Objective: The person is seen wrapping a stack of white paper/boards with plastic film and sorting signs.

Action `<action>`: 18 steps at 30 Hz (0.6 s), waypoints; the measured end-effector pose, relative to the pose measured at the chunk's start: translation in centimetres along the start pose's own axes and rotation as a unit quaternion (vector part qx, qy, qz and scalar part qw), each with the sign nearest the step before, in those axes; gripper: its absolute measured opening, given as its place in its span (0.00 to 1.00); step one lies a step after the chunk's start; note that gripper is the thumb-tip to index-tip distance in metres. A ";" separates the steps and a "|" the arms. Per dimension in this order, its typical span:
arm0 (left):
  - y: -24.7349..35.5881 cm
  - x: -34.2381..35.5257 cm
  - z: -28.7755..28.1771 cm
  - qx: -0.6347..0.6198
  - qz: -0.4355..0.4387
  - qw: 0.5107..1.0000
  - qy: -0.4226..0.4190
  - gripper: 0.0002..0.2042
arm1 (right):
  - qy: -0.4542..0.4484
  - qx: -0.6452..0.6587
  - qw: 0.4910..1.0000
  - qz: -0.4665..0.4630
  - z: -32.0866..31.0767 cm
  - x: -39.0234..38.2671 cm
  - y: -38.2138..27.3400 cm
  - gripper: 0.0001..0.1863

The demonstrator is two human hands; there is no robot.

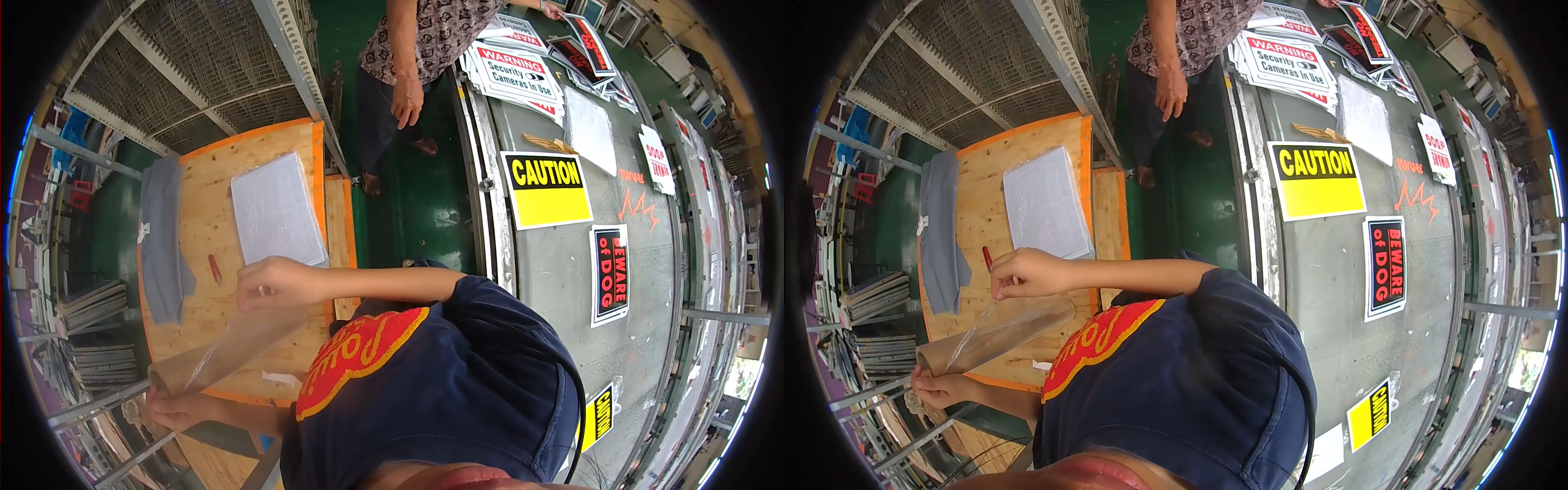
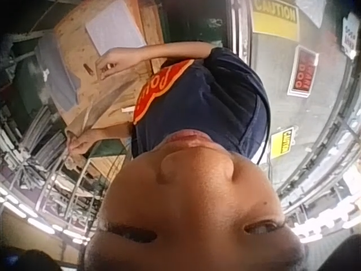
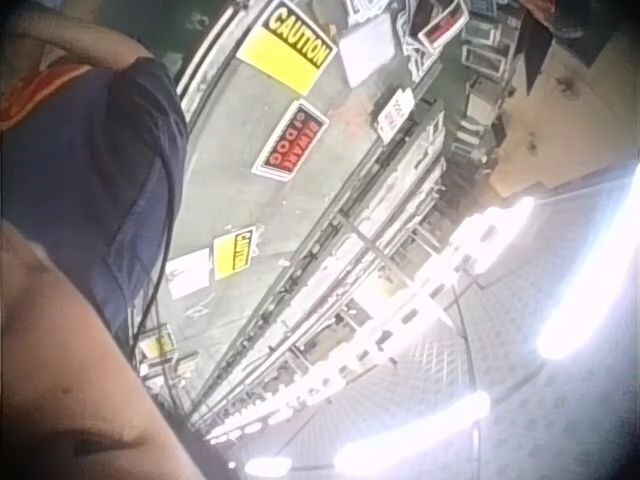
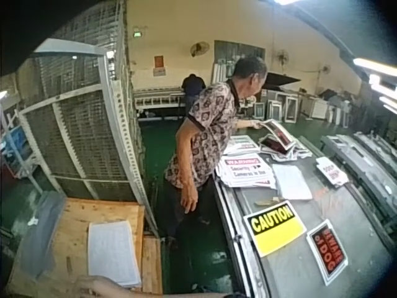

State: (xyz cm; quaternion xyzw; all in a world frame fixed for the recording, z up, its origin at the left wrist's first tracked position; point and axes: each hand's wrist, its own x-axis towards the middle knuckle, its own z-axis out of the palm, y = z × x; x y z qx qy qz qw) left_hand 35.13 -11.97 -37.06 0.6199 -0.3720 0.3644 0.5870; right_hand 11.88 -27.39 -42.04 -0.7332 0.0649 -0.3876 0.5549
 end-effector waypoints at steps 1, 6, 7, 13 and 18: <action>0.1 -0.1 0.0 -0.004 0.004 1.000 -0.006 0.18 | 0.005 -0.010 1.000 0.002 -0.4 -0.1 -0.4 0.05; 0.6 -0.2 0.7 0.011 0.026 0.999 -0.023 0.19 | 0.003 -0.020 1.000 0.003 -2.1 -0.4 -1.6 0.04; 0.7 -0.2 0.9 0.006 0.025 0.999 -0.030 0.19 | 0.011 -0.017 1.000 -0.010 -2.3 -0.4 -1.8 0.04; 1.8 -0.4 2.1 0.035 0.041 0.997 -0.059 0.21 | 0.004 -0.059 0.998 -0.023 -4.0 -0.6 -3.2 0.03; 2.3 -0.6 2.9 0.055 0.094 0.990 -0.088 0.20 | 0.013 -0.078 0.997 -0.027 -5.6 -1.1 -3.9 0.02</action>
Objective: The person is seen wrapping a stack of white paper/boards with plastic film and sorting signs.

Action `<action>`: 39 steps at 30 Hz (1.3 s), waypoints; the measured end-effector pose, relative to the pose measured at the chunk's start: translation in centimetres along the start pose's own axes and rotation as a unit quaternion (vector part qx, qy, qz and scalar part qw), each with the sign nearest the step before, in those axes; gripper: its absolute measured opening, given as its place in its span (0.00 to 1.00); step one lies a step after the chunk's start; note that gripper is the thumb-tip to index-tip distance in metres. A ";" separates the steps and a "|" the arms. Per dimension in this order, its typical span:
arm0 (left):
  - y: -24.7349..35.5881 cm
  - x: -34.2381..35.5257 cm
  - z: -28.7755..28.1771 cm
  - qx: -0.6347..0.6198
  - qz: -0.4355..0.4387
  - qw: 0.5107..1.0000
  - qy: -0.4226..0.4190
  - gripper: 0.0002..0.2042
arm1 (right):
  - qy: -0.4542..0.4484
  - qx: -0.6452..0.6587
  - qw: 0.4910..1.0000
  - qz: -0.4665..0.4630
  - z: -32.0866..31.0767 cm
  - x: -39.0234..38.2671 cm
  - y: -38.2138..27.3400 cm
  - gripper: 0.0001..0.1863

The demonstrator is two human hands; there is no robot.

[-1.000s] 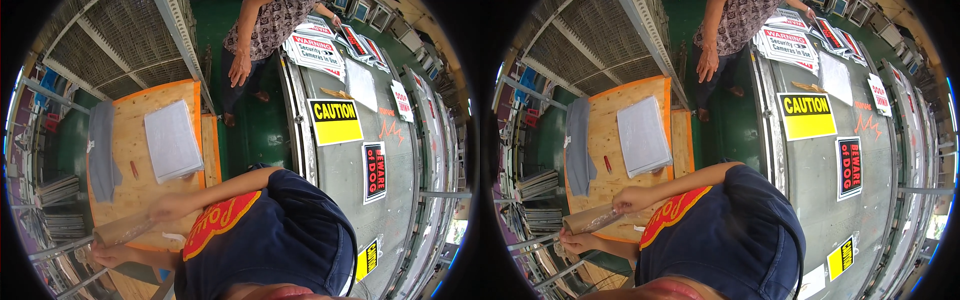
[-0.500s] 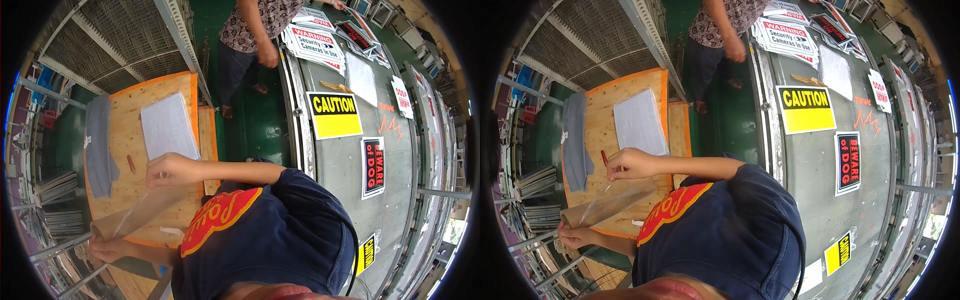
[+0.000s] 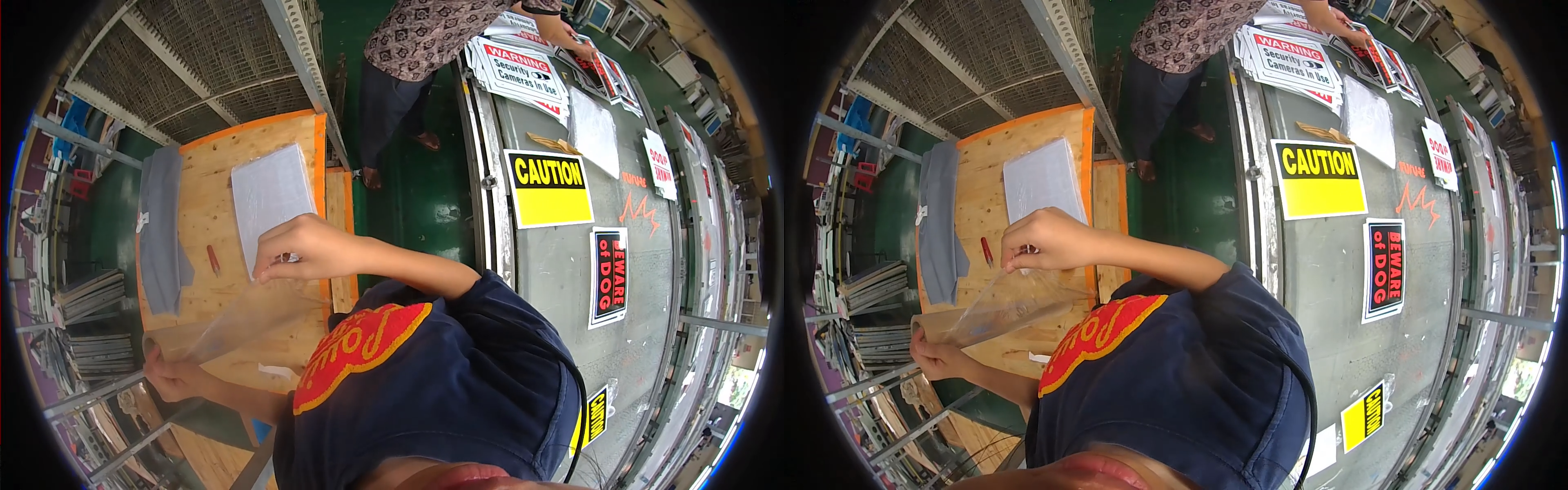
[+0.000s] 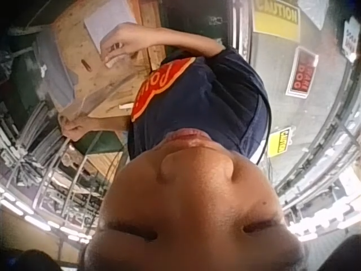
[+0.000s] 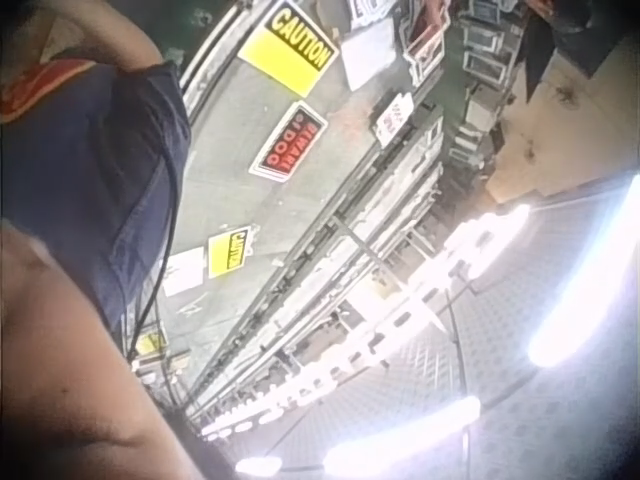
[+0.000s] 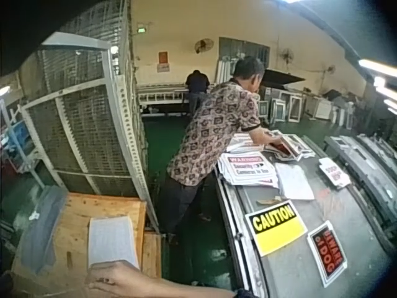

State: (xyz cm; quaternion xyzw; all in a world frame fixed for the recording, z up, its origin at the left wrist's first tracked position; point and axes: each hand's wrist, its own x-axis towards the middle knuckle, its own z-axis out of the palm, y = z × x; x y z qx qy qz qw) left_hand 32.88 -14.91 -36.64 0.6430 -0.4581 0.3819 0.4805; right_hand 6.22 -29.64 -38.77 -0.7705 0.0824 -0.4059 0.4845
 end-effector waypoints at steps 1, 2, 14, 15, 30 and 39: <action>0.0 0.0 0.2 0.008 0.008 1.000 -0.006 0.19 | 0.010 -0.011 1.000 -0.004 -0.3 -0.1 -0.1 0.03; 0.0 0.1 0.4 0.015 0.025 1.000 -0.008 0.19 | 0.002 -0.009 1.000 0.000 -0.6 -0.1 -0.3 0.03; -0.1 0.5 1.2 0.000 0.042 0.999 -0.012 0.18 | 0.077 -0.003 0.993 0.088 -5.6 -0.9 -1.9 0.02; 0.1 0.4 1.3 0.005 0.026 1.000 -0.008 0.18 | 0.080 0.003 0.993 0.086 -5.3 -0.8 -1.9 0.02; 2.1 -0.3 0.6 -0.006 0.030 0.999 0.017 0.20 | -0.037 -0.171 0.971 -0.164 10.4 4.4 -2.1 0.25; 2.2 -0.4 0.2 0.001 0.051 0.998 0.022 0.20 | -0.031 -0.142 0.981 -0.128 9.2 5.5 -2.6 0.08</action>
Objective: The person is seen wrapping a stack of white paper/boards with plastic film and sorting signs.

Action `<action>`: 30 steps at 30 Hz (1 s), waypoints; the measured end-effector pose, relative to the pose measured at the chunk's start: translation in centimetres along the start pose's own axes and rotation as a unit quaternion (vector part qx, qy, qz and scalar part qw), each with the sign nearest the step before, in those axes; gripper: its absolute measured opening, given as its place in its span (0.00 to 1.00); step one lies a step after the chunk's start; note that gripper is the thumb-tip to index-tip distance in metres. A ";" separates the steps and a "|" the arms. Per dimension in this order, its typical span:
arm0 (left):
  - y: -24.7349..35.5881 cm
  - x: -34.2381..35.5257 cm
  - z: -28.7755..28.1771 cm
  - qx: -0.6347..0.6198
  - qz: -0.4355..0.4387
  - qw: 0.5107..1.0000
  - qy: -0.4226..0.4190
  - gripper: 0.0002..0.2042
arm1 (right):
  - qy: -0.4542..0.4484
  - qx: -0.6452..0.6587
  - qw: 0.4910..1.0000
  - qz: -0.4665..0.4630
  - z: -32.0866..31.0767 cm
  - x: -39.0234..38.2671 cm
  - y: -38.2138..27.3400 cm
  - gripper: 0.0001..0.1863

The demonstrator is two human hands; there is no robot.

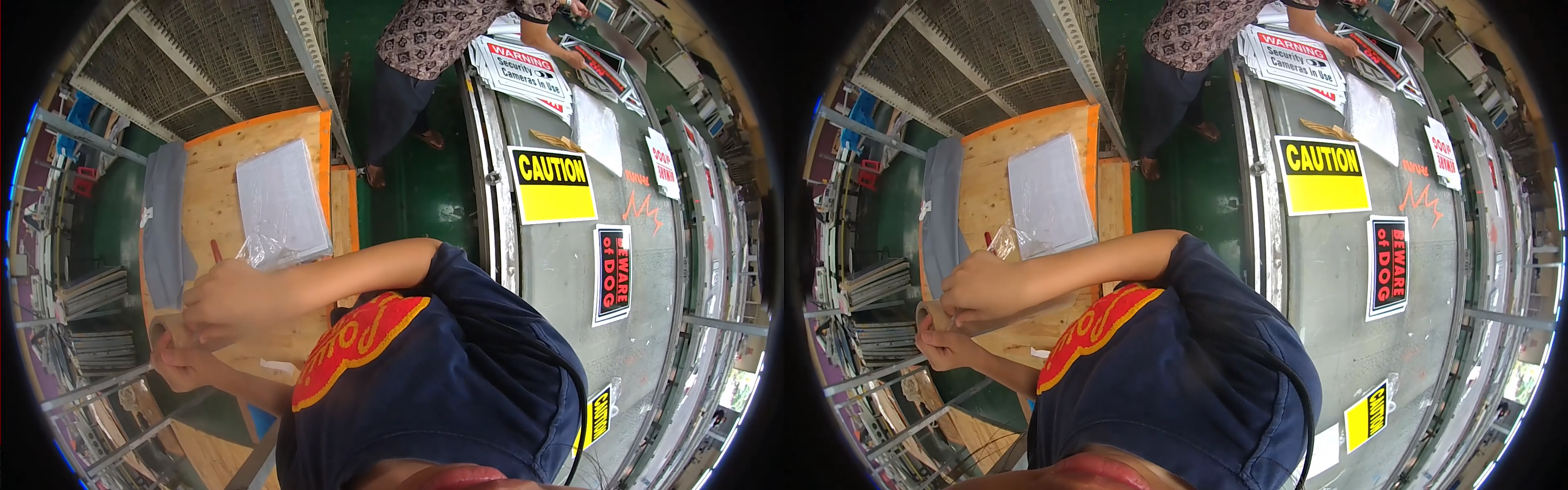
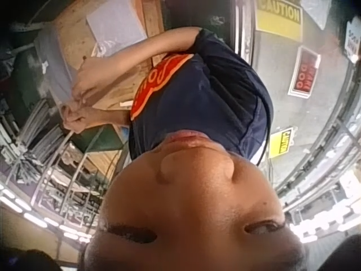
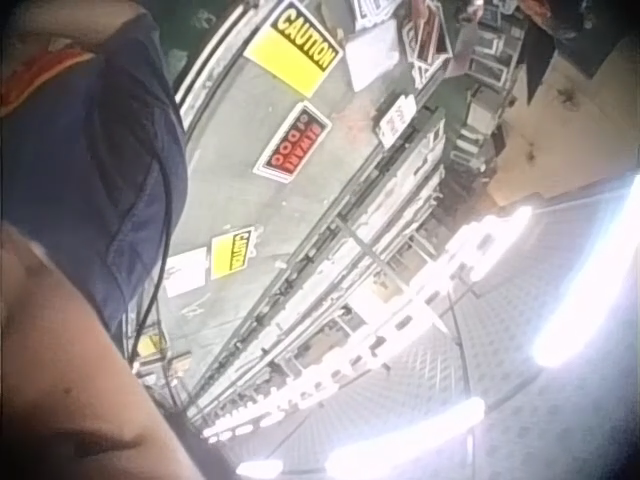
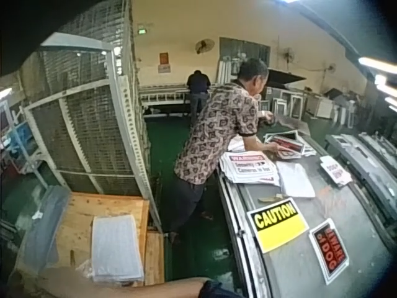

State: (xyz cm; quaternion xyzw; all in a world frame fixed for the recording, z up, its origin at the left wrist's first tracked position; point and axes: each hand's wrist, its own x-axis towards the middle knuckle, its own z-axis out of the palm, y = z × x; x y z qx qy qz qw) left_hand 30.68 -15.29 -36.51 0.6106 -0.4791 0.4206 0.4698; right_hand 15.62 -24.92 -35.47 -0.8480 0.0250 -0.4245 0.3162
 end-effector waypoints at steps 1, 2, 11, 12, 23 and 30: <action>0.1 0.0 0.1 -0.006 -0.012 1.000 -0.001 0.20 | -0.005 0.001 1.000 -0.002 0.0 0.2 0.0 0.08; 0.1 0.0 0.1 -0.002 0.011 1.000 0.000 0.20 | 0.023 -0.011 1.000 -0.018 0.0 0.4 -0.1 0.08; 0.5 0.5 0.4 -0.025 0.037 0.999 -0.013 0.19 | 0.082 -0.026 0.995 -0.057 -0.1 1.0 0.0 0.08; 0.6 0.5 0.5 -0.026 0.036 0.999 -0.015 0.19 | 0.090 -0.031 0.993 -0.069 -0.1 0.9 0.0 0.08; 1.1 0.6 1.1 -0.018 0.016 1.000 -0.018 0.19 | 0.101 -0.141 0.979 -0.108 -0.3 0.4 -0.3 0.08; 1.4 0.4 0.9 -0.002 0.016 1.000 -0.021 0.21 | 0.098 -0.211 0.967 -0.099 -0.9 0.1 -1.6 0.04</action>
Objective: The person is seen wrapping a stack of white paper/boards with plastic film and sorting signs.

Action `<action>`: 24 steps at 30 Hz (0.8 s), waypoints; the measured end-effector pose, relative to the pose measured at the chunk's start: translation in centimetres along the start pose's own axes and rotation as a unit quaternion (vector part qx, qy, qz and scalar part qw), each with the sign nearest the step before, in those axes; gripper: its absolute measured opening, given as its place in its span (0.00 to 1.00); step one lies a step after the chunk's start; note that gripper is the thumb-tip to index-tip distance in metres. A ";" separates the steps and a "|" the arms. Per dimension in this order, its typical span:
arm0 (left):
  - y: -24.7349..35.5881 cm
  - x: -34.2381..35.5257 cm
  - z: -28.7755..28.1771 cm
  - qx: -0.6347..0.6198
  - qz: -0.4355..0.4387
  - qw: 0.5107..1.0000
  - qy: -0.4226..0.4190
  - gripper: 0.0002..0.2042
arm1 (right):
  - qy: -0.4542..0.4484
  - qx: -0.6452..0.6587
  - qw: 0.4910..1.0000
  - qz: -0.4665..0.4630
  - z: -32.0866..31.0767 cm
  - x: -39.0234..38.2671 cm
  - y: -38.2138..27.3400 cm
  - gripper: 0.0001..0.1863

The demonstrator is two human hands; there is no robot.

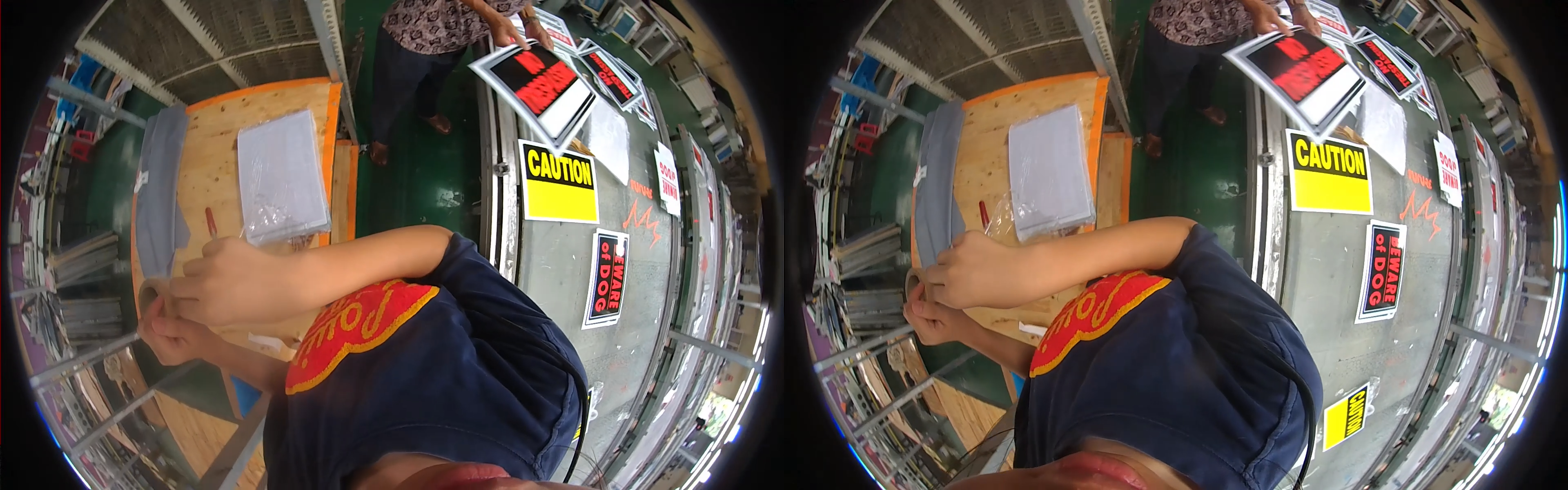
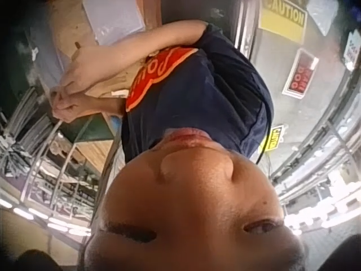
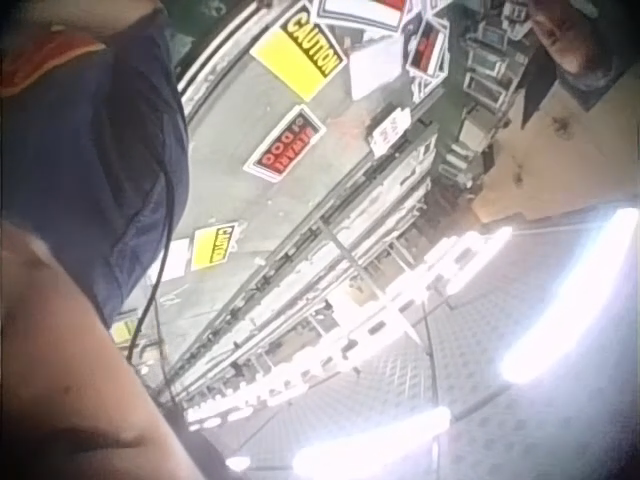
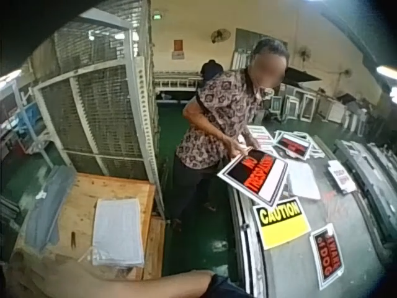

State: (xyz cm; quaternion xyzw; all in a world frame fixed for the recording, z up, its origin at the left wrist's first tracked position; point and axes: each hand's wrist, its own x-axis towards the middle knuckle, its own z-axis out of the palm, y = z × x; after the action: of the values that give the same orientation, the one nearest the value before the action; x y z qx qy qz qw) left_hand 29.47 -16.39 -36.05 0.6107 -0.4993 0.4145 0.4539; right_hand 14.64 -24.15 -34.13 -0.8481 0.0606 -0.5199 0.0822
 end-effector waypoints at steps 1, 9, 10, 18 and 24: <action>0.2 0.0 0.0 0.001 -0.019 1.000 0.003 0.21 | -0.008 0.016 1.000 0.001 -0.2 0.0 -0.1 0.04; 0.9 -0.3 -0.6 0.033 -0.030 0.999 0.004 0.21 | -0.029 0.052 0.998 0.032 -0.4 0.1 -0.6 0.05; 0.7 -0.4 -0.6 0.021 -0.012 1.000 0.014 0.21 | -0.042 0.042 0.997 0.042 -0.4 0.1 -0.7 0.06; -0.2 -0.8 -1.1 0.002 0.013 0.999 0.041 0.22 | -0.097 0.051 0.994 0.030 -0.3 -0.2 -1.1 0.09; 0.0 -0.9 -1.4 0.009 0.017 0.998 0.057 0.22 | -0.085 0.052 0.995 0.025 0.3 -0.5 -1.2 0.09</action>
State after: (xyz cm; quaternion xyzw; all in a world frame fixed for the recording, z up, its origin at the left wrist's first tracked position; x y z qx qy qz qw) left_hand 29.27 -14.85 -36.62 0.5815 -0.4790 0.4607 0.4692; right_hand 14.71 -22.85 -34.47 -0.8819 0.0471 -0.4465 0.1440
